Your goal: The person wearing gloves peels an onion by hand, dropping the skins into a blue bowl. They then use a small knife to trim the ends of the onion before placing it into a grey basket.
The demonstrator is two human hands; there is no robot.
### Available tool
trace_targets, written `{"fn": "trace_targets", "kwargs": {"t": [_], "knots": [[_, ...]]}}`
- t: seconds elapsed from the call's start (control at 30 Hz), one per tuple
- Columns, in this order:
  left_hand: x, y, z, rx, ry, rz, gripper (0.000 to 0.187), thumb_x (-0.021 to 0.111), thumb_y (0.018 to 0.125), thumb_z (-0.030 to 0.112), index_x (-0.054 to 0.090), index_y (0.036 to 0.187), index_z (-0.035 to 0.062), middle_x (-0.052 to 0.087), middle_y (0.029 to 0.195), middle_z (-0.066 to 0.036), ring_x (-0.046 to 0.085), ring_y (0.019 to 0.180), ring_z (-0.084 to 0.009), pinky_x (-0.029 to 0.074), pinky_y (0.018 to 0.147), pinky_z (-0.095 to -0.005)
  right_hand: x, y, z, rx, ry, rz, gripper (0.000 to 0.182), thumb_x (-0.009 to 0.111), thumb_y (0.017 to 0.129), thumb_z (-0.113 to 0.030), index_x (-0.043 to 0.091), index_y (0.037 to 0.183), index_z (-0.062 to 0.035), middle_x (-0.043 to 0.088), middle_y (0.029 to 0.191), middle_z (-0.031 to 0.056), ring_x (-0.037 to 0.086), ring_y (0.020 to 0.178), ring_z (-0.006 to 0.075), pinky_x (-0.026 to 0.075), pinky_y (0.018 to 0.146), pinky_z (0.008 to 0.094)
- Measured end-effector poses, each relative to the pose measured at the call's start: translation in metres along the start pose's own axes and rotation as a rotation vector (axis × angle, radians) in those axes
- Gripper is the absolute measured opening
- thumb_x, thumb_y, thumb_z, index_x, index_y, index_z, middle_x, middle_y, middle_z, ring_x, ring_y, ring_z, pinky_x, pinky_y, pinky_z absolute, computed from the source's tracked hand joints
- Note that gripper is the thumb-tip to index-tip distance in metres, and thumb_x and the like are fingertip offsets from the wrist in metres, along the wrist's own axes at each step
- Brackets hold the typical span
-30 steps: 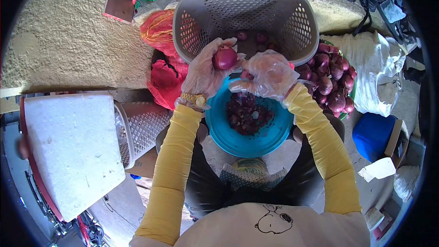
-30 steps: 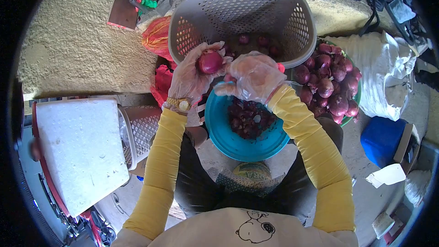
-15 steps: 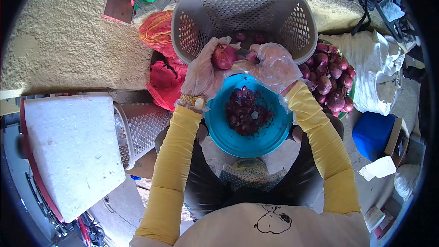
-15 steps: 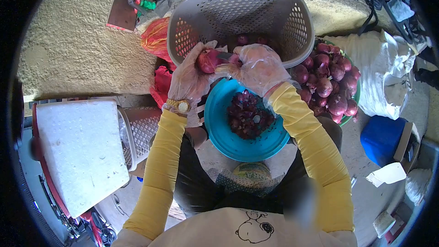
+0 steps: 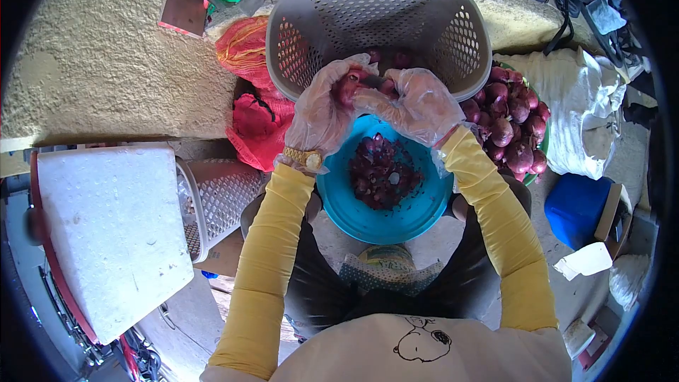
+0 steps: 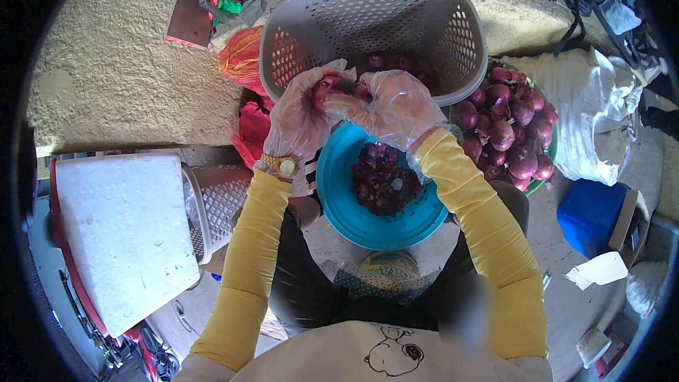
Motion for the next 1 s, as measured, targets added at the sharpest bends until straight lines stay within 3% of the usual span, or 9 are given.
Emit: {"fn": "trace_targets", "kwargs": {"t": [0.1,0.3,0.4,0.43,0.5,0.73,0.83,0.9,1.0], "knots": [[-0.006,0.003,0.0,-0.047,-0.055,-0.099,0.036,0.052,0.104,0.019,0.061,0.126,-0.0088,0.068,0.12,-0.022,0.067,0.11,-0.0307,0.056,0.098,-0.0436,0.004,0.001,0.004,-0.095,-0.025,0.07,0.063,0.071,0.089,-0.061,0.073,0.099,0.0012,0.066,0.072,0.0194,0.061,0.063,0.0352,0.05,0.063,0.0439],[-0.001,0.0,-0.003,-0.045,-0.017,-0.056,0.039,0.053,0.104,0.022,0.059,0.128,-0.0078,0.067,0.121,-0.02,0.066,0.111,-0.03,0.056,0.097,-0.0462,0.0,-0.001,-0.002,-0.02,0.057,0.035,0.057,0.066,0.095,-0.057,0.073,0.095,-0.0004,0.065,0.071,0.0202,0.059,0.064,0.0388,0.049,0.064,0.0449],[0.001,-0.001,-0.003,-0.017,0.017,-0.035,0.039,0.052,0.105,0.024,0.059,0.129,-0.0073,0.065,0.124,-0.02,0.065,0.114,-0.0301,0.056,0.098,-0.0476,-0.001,0.001,-0.002,0.008,0.011,-0.012,0.052,0.064,0.098,-0.052,0.074,0.096,-0.001,0.065,0.07,0.0203,0.057,0.062,0.0369,0.048,0.063,0.0443],[0.001,-0.001,-0.003,-0.017,0.03,-0.061,0.04,0.053,0.105,0.026,0.059,0.129,-0.0066,0.064,0.125,-0.02,0.064,0.115,-0.0301,0.056,0.099,-0.0477,-0.002,0.001,-0.002,0.009,0.01,-0.013,0.052,0.064,0.098,-0.052,0.074,0.096,-0.001,0.065,0.07,0.0203,0.057,0.062,0.0369,0.048,0.063,0.0443],[0.004,-0.002,-0.002,-0.018,0.043,-0.087,0.041,0.054,0.106,0.027,0.059,0.129,-0.0059,0.063,0.126,-0.02,0.063,0.116,-0.03,0.056,0.099,-0.0478,-0.003,0.001,-0.002,0.114,0.137,-0.067,0.059,0.061,0.096,-0.06,0.075,0.092,-0.0034,0.068,0.079,0.0223,0.066,0.079,0.0425,0.051,0.074,0.0483],[0.007,-0.003,0.0,-0.045,-0.018,-0.066,0.043,0.058,0.106,0.031,0.058,0.13,-0.0044,0.064,0.123,-0.019,0.064,0.114,-0.029,0.055,0.101,-0.045,-0.008,-0.003,-0.014,0.082,0.285,-0.137,0.058,0.059,0.097,-0.06,0.075,0.093,-0.0038,0.069,0.078,0.0219,0.066,0.077,0.0424,0.05,0.071,0.0482],[0.01,-0.004,0.001,-0.027,-0.011,-0.025,0.041,0.058,0.106,0.03,0.058,0.129,-0.0043,0.064,0.123,-0.02,0.064,0.114,-0.0289,0.054,0.102,-0.0442,-0.002,-0.001,-0.002,-0.082,0.025,-0.145,0.06,0.057,0.097,-0.06,0.074,0.089,-0.0035,0.068,0.077,0.0221,0.066,0.078,0.0435,0.051,0.07,0.0494],[0.009,-0.004,0.001,-0.015,0.003,0.017,0.041,0.058,0.106,0.029,0.058,0.129,-0.0044,0.064,0.122,-0.02,0.064,0.113,-0.0288,0.054,0.102,-0.044,0.001,-0.002,0.002,-0.24,-0.217,-0.112,0.053,0.062,0.096,-0.058,0.074,0.091,-0.006,0.061,0.067,0.0214,0.058,0.064,0.0441,0.047,0.06,0.0497],[0.006,-0.003,-0.001,-0.05,-0.011,-0.011,0.041,0.058,0.106,0.028,0.058,0.129,-0.0054,0.064,0.124,-0.021,0.064,0.115,-0.0299,0.053,0.104,-0.0448,-0.002,-0.004,-0.002,-0.237,-0.284,-0.075,0.052,0.062,0.095,-0.058,0.075,0.092,-0.0077,0.062,0.067,0.0213,0.061,0.067,0.044,0.048,0.062,0.0499]]}}
Point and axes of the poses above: each hand's wrist, its own y-axis towards the middle knuckle, its own x-axis out of the palm, z = x × y, the point moved 1 cm from there along y, towards the middle knuckle
